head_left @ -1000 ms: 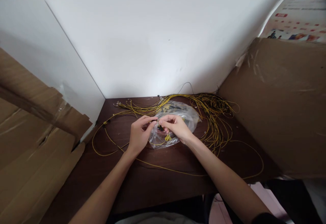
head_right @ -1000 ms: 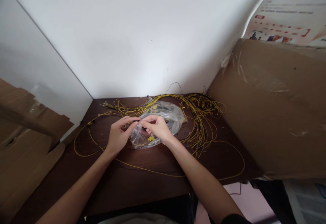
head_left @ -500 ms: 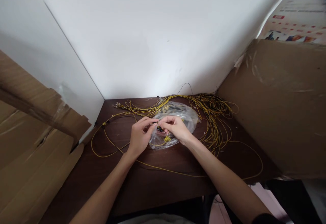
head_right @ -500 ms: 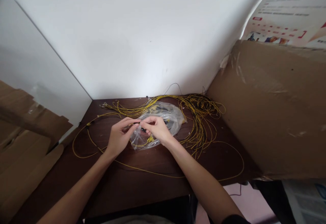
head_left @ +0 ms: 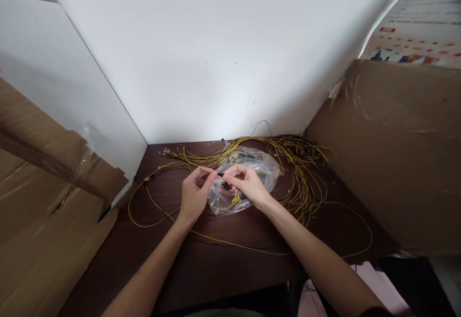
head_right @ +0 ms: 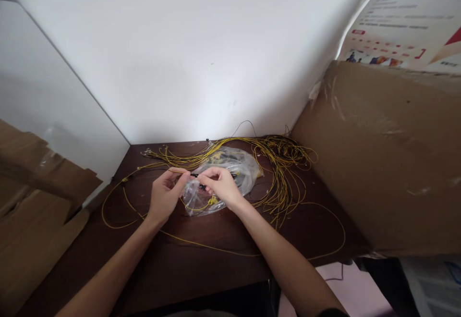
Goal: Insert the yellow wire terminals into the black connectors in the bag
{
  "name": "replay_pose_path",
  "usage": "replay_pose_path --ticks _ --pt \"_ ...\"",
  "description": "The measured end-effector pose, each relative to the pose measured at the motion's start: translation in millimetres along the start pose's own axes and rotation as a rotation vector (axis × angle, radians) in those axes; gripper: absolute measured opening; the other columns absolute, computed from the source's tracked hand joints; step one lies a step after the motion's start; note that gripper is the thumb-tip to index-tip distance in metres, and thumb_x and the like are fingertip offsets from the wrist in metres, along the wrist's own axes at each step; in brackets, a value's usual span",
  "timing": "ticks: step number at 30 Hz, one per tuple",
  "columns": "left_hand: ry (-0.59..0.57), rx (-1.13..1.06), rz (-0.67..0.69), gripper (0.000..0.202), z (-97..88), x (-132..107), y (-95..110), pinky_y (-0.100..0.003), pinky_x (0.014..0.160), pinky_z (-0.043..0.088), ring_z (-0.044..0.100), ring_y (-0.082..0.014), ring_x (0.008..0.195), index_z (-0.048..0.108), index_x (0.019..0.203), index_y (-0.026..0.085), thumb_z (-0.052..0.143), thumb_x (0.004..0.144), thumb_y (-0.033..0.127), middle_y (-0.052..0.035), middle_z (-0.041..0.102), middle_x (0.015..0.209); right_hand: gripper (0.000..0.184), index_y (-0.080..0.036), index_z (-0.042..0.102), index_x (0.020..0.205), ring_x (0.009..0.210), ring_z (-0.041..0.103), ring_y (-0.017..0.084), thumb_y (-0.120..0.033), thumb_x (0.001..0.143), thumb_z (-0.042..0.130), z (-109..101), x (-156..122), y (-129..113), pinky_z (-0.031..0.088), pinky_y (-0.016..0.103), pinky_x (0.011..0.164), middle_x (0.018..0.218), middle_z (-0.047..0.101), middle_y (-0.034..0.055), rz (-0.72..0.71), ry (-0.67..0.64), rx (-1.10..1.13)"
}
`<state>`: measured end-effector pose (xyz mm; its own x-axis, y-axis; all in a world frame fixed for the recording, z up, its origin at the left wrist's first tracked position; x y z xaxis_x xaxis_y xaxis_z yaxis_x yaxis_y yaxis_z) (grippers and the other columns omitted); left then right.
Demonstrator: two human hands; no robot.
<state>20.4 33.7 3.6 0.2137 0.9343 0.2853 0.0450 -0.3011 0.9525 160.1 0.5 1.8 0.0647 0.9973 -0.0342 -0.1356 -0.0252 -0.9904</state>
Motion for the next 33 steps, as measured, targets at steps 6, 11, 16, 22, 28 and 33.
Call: replay_pose_path --ticks 6,11,16,22,28,33 --pt "-0.063 0.105 0.064 0.013 2.8 -1.2 6.6 -0.019 0.057 0.043 0.057 -0.0106 0.064 0.062 0.075 0.014 0.059 0.076 0.027 -0.0009 0.063 0.069 0.034 -0.017 0.057 0.085 0.045 0.045 0.007 -0.034 0.060 0.073 7.5 -0.3 -0.6 0.038 0.020 0.044 0.056 0.052 -0.0059 -0.042 -0.039 0.036" --pt "-0.042 0.176 0.101 0.013 0.7 0.0 9.1 -0.019 0.056 0.041 0.055 -0.0106 0.063 0.064 0.072 0.014 0.059 0.075 0.026 -0.0013 0.063 0.068 0.028 -0.014 0.058 0.070 0.044 0.044 0.005 -0.035 0.059 0.073 7.5 -1.3 -0.1 0.036 0.020 0.044 0.058 0.056 -0.0028 0.004 -0.023 0.039" --pt "0.022 0.153 0.087 0.014 -3.3 1.8 6.6 -0.019 0.055 0.042 0.055 -0.0109 0.064 0.062 0.073 0.013 0.060 0.075 0.027 -0.0021 0.063 0.070 0.027 -0.014 0.059 0.069 0.042 0.043 0.006 -0.035 0.059 0.073 5.4 -3.3 -2.2 0.031 0.018 0.039 0.051 0.054 -0.0030 0.060 0.002 0.038" --pt "0.065 0.049 0.037 0.016 -6.2 2.9 2.2 -0.020 0.053 0.043 0.057 -0.0104 0.060 0.059 0.081 0.014 0.057 0.078 0.029 -0.0031 0.066 0.071 0.027 -0.014 0.059 0.072 0.041 0.043 0.005 -0.035 0.060 0.073 2.8 -2.1 0.0 0.034 0.018 0.040 0.051 0.054 -0.0039 0.062 0.009 0.042" --pt "-0.050 0.144 0.058 0.016 0.8 0.9 4.7 -0.021 0.058 0.043 0.058 -0.0113 0.064 0.065 0.076 0.013 0.059 0.076 0.028 -0.0031 0.066 0.072 0.026 -0.014 0.061 0.070 0.046 0.046 0.006 -0.037 0.064 0.070 2.2 -1.8 1.9 0.038 0.019 0.046 0.058 0.058 -0.0018 0.022 -0.063 0.045" --pt "-0.062 0.199 0.185 0.014 2.2 -1.4 11.5 -0.022 0.061 0.042 0.057 -0.0121 0.069 0.067 0.073 0.014 0.059 0.077 0.026 -0.0032 0.064 0.075 0.026 -0.014 0.063 0.068 0.052 0.049 0.007 -0.039 0.067 0.068 2.6 -2.7 -2.8 0.038 0.020 0.050 0.060 0.058 -0.0008 -0.030 -0.110 -0.019"
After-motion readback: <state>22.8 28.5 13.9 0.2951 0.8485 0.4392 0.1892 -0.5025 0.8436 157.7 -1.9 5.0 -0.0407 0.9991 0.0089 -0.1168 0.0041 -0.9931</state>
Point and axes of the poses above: each hand's wrist, its own x-axis towards the middle knuckle, its own z-axis out of the palm, y = z × x, the point moved 4 cm from there along x, towards the middle knuckle
